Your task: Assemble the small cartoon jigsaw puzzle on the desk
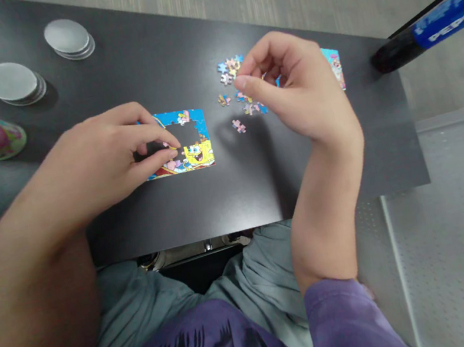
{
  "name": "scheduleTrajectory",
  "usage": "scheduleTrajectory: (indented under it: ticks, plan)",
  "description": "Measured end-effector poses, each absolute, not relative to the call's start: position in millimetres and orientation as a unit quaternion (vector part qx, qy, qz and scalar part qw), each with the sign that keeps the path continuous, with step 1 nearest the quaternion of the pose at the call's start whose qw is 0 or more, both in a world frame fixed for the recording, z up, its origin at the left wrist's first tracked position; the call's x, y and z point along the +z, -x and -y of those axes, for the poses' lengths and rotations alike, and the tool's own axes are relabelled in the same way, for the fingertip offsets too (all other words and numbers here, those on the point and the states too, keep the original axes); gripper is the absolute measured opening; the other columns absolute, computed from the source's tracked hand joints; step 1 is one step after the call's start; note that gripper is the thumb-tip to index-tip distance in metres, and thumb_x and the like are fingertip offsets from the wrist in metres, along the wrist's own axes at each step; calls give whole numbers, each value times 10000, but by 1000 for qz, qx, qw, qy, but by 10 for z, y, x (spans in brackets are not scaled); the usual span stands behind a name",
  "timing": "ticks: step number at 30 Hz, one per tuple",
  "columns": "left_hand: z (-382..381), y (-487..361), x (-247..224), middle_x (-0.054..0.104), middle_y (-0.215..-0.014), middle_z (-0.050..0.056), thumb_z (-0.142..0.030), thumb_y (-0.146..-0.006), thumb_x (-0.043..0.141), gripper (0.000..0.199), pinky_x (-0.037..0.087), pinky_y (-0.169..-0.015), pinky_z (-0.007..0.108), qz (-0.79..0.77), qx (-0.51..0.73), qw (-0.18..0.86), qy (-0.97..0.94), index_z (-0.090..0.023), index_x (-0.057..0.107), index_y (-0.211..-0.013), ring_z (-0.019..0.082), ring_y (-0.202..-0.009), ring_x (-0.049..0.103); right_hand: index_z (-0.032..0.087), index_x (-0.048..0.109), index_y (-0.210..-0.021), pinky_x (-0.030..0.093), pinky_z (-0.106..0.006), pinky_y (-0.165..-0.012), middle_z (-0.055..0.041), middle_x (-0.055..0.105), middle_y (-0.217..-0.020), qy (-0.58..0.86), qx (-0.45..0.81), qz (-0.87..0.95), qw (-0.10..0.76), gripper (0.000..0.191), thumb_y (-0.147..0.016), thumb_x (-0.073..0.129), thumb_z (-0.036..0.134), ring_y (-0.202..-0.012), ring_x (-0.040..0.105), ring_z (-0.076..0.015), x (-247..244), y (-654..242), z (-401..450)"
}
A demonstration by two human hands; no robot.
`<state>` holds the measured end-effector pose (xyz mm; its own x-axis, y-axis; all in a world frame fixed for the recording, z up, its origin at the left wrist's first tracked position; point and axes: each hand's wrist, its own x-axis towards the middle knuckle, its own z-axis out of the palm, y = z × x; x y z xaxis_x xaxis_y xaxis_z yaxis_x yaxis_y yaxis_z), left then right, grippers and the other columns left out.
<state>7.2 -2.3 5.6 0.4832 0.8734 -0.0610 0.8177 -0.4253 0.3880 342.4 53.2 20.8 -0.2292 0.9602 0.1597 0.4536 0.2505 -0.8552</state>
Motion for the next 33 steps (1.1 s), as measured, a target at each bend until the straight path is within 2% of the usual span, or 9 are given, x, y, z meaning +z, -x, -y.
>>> scheduleTrajectory:
  ticks: [2,4,7,11,15,20,26,30,33]
  plan:
    - [38,-64,57,841,-1392,124,-474,-1203,547,450,565,-880,499,-510,84,183,-836,-300,944,-1322,339,-1027,772,366,877,-947,617,-479,-818,-83,831,-1028,528,298,686,402,470,-942,1196,712,-935,669,-310,265,-3625,-539]
    - [51,-64,69,837,-1391,123,-475,-1219,470,508,510,-859,500,-523,88,192,-826,-274,924,-1328,321,-988,730,353,860,-914,553,-473,-786,-74,815,-965,545,241,664,451,444,-944,1209,626,-837,602,-281,246,-3824,-575]
    - [60,-74,94,828,-1434,120,-543,-1227,459,528,454,-834,497,-541,88,207,-810,-268,898,-1328,305,-933,694,337,850,-948,481,-456,-778,-61,817,-952,578,219,648,446,362,-988,1163,514,-824,608,-259,109,-4073,-672]
    - [54,-85,116,820,-1476,125,-568,-1243,475,514,424,-808,468,-557,59,203,-803,-263,871,-1360,311,-918,692,324,784,-991,507,-427,-782,-14,750,-936,616,212,655,383,331,-1013,1056,512,-817,609,-248,-121,-4207,-797]
    - [58,-93,152,822,-1494,86,-474,-1270,501,427,438,-817,416,-563,43,192,-802,-278,869,-1364,278,-941,711,313,808,-1058,589,-450,-916,-4,722,-942,646,186,670,317,132,-996,924,303,-841,632,-251,-282,-4171,-916]
    - [42,-91,155,814,-1504,92,-481,-1262,526,434,452,-835,423,-566,35,210,-796,-260,887,-1357,278,-943,705,306,881,-1202,625,-516,-1144,-44,764,-1024,656,134,688,281,185,-1039,882,218,-1027,727,-311,-422,-4139,-1068]
    - [-50,-31,-1,782,-1445,101,-611,-1169,482,609,486,-860,441,-564,35,216,-797,-239,918,-1377,283,-961,712,290,961,-1476,617,-574,-1235,-106,775,-1176,628,95,739,225,346,-1162,839,214,-1219,767,-366,-579,-4095,-1125]
    - [-57,-29,2,766,-1411,97,-585,-1167,480,606,484,-881,453,-566,38,219,-794,-232,919,-1390,289,-986,720,310,967,-1473,620,-625,-1244,-120,782,-1241,627,89,743,215,329,-1182,826,248,-1265,774,-391,-592,-4060,-1126]
    - [-40,-41,34,760,-1403,92,-565,-1174,481,576,474,-874,453,-569,37,218,-792,-244,911,-1382,288,-977,721,294,959,-1380,618,-603,-1234,-122,800,-1228,637,80,727,241,279,-1176,784,222,-1257,773,-382,-517,-4089,-1097]
